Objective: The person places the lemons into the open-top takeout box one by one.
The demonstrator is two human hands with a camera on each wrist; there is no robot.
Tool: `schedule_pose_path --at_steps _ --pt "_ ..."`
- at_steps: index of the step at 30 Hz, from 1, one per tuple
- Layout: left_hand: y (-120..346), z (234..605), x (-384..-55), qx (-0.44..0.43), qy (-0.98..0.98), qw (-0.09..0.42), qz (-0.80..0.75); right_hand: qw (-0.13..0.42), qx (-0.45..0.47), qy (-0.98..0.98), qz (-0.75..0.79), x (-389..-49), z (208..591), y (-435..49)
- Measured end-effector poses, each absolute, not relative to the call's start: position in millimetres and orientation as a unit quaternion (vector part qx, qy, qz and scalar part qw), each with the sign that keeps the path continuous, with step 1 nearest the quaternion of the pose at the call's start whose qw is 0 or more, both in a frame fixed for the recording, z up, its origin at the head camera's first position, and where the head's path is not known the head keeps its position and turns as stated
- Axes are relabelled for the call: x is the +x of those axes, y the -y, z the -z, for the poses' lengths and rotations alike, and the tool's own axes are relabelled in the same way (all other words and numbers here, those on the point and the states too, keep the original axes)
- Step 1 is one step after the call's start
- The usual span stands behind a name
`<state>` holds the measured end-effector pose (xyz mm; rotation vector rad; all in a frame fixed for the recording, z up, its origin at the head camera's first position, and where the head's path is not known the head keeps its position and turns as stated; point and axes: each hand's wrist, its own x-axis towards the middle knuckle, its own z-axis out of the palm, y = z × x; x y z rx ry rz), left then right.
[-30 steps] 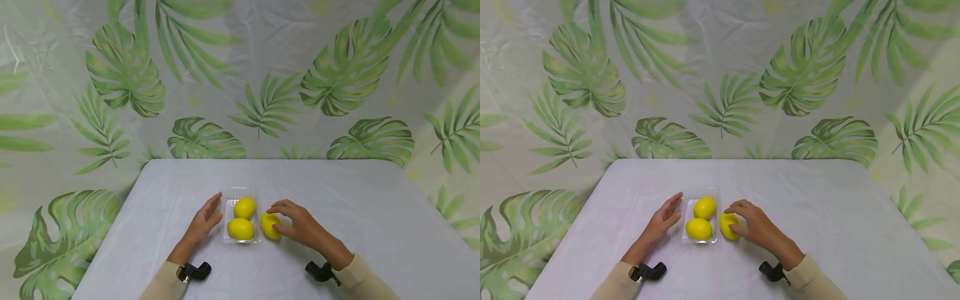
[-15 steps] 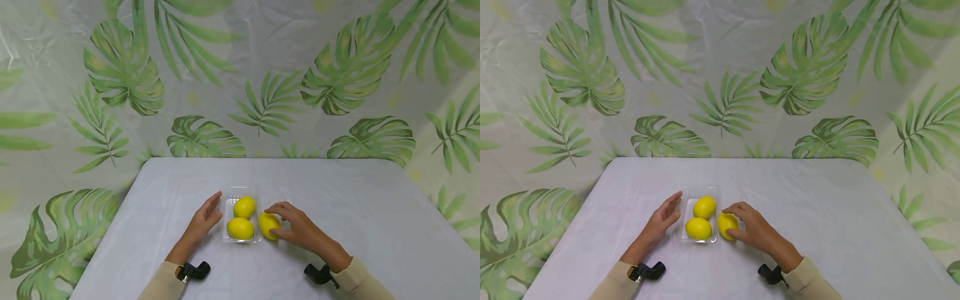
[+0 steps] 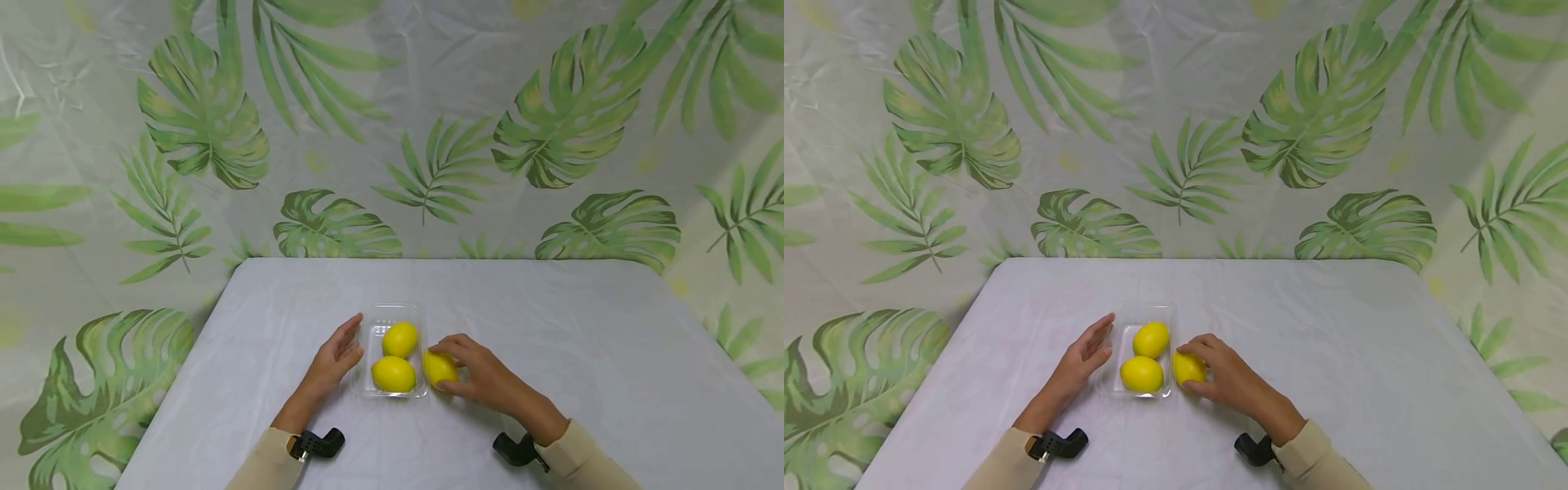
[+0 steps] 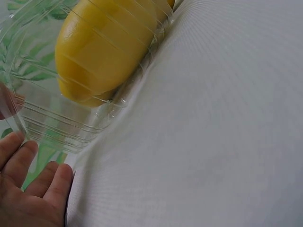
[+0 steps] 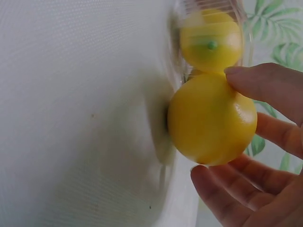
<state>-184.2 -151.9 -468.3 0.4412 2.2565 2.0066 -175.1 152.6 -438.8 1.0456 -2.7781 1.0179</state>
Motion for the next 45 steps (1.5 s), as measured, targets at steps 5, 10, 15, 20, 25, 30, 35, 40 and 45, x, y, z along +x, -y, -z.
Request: schedule_pose_path --at_steps 5,10,15,20,25,30,35,40,45 --pt "151 463 -181 0.144 -0.742 0.046 -0.653 -0.012 0.335 0.883 -0.329 -176 440 -154" --pt "152 478 -188 0.148 -0.738 0.032 -0.658 -0.037 0.323 0.884 -0.337 -176 442 -155" --pt "154 490 -192 0.152 -0.74 0.025 -0.655 -0.049 0.31 0.887 -0.34 -176 443 -154" --pt "154 490 -191 0.149 -0.738 0.024 -0.657 -0.05 0.302 0.891 -0.336 -177 443 -153" --pt "154 489 -192 0.144 -0.74 0.028 -0.657 -0.044 0.299 0.893 -0.333 -177 444 -153" --pt "152 476 -187 0.144 -0.736 0.038 -0.66 -0.034 0.302 0.892 -0.335 -177 446 -154" --pt "150 462 -179 0.147 -0.734 0.042 -0.661 -0.026 0.309 0.891 -0.332 -176 447 -155" --pt "148 461 -179 0.156 -0.733 0.039 -0.66 -0.009 0.307 0.892 -0.333 -175 446 -157" --pt "150 462 -180 0.151 -0.734 0.034 -0.661 -0.006 0.308 0.889 -0.338 -177 447 -157"
